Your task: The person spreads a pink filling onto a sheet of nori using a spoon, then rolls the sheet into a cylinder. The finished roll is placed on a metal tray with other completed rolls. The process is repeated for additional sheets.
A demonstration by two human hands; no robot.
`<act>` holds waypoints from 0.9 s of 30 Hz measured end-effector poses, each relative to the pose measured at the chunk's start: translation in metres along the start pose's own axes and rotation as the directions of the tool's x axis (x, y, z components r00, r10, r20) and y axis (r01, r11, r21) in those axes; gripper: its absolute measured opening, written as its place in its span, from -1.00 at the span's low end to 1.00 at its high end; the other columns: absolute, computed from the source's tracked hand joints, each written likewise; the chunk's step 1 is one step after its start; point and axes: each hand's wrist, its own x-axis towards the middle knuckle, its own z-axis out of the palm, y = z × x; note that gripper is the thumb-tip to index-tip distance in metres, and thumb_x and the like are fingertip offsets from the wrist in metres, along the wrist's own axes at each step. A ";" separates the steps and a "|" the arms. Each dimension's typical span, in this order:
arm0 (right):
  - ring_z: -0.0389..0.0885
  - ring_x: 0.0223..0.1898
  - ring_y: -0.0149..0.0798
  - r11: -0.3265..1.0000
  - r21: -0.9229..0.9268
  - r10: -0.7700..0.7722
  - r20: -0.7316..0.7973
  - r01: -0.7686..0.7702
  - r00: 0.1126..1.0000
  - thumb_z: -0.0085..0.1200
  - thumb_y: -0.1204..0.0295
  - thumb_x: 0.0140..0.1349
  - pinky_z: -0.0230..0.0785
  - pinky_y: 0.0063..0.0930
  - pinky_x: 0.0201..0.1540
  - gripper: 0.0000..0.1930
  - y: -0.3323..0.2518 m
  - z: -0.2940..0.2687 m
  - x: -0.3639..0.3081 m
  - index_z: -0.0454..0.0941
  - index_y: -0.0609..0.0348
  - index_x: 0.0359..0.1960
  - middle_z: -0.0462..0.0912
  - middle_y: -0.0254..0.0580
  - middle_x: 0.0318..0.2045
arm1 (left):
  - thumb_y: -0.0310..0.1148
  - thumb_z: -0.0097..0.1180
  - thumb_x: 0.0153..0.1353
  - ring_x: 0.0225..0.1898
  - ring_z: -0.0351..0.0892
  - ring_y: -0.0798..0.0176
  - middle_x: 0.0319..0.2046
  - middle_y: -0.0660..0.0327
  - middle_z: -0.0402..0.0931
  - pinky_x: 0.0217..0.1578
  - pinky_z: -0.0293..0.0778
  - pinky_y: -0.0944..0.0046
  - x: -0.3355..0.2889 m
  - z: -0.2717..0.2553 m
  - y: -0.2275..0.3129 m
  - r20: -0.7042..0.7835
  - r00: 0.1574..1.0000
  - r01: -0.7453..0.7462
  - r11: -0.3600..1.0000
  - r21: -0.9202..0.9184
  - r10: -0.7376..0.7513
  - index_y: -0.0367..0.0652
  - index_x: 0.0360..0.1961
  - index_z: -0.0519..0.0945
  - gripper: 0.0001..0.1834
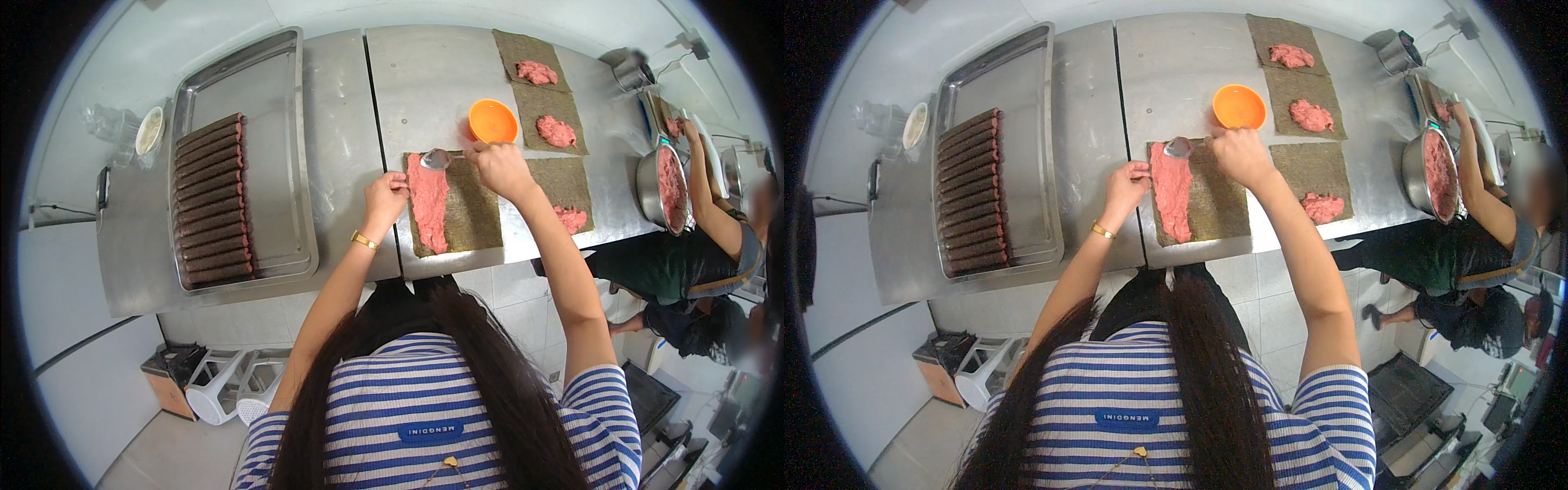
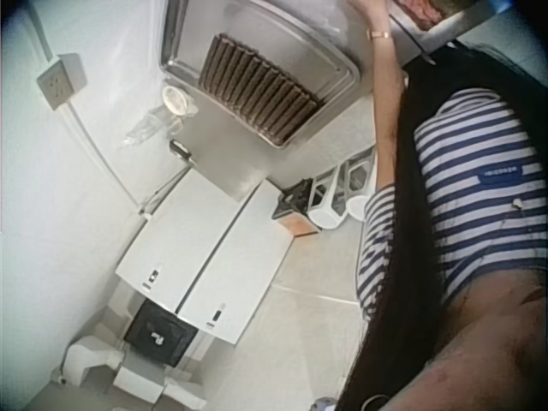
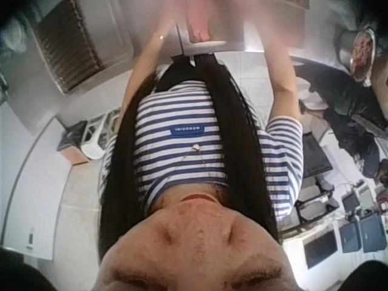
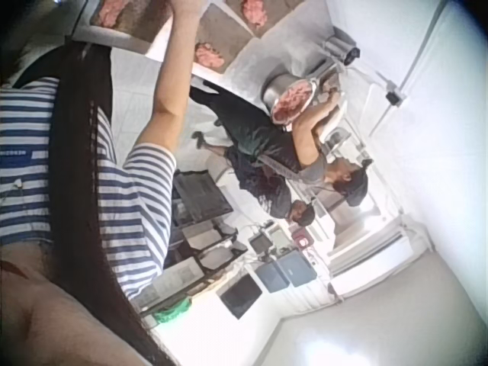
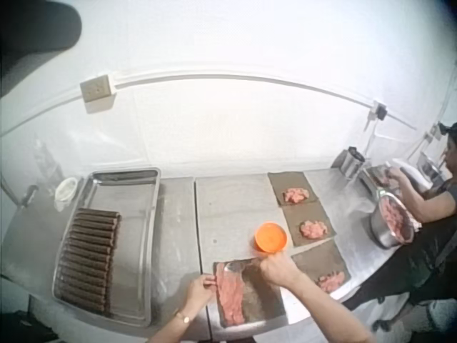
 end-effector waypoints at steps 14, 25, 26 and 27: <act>0.66 -0.34 0.00 0.973 0.222 0.027 0.177 -0.067 0.984 0.00 0.48 -0.02 0.49 -0.18 -0.27 -0.78 0.024 -0.033 0.042 0.69 0.09 -0.37 0.69 -0.08 -0.39 | -0.52 0.14 0.00 -0.33 0.69 0.24 -0.32 0.09 0.68 -0.25 0.57 0.29 0.011 -0.001 0.000 -0.101 0.991 -0.079 0.996 0.036 0.082 -0.29 -0.20 0.57 -0.73; 0.65 -0.23 -0.06 0.988 0.152 -0.060 0.399 -0.002 0.915 0.01 0.51 0.00 0.47 -0.21 -0.17 -0.75 0.014 -0.033 0.083 0.71 0.04 -0.31 0.70 -0.16 -0.31 | -0.53 0.16 -0.04 -0.36 0.69 0.18 -0.39 0.06 0.68 -0.27 0.56 0.28 0.025 -0.005 0.016 -0.155 0.984 -0.080 0.993 0.083 0.093 -0.32 -0.23 0.51 -0.72; 0.65 -0.23 -0.06 0.991 0.136 -0.058 0.417 0.001 0.907 0.01 0.51 0.00 0.47 -0.21 -0.17 -0.75 0.016 -0.033 0.083 0.71 0.04 -0.31 0.70 -0.16 -0.31 | -0.53 0.16 -0.04 -0.37 0.69 0.19 -0.40 0.06 0.68 -0.28 0.56 0.29 0.026 -0.005 0.015 -0.158 0.984 -0.075 0.994 0.085 0.087 -0.32 -0.24 0.51 -0.72; 0.65 -0.24 -0.03 0.988 0.155 -0.067 0.411 0.002 0.909 0.01 0.49 0.00 0.48 -0.19 -0.18 -0.76 0.019 -0.033 0.080 0.70 0.06 -0.32 0.69 -0.11 -0.33 | -0.53 0.16 -0.04 -0.37 0.69 0.19 -0.41 0.06 0.68 -0.28 0.56 0.29 0.027 -0.005 0.015 -0.162 0.983 -0.072 0.993 0.092 0.087 -0.32 -0.24 0.51 -0.73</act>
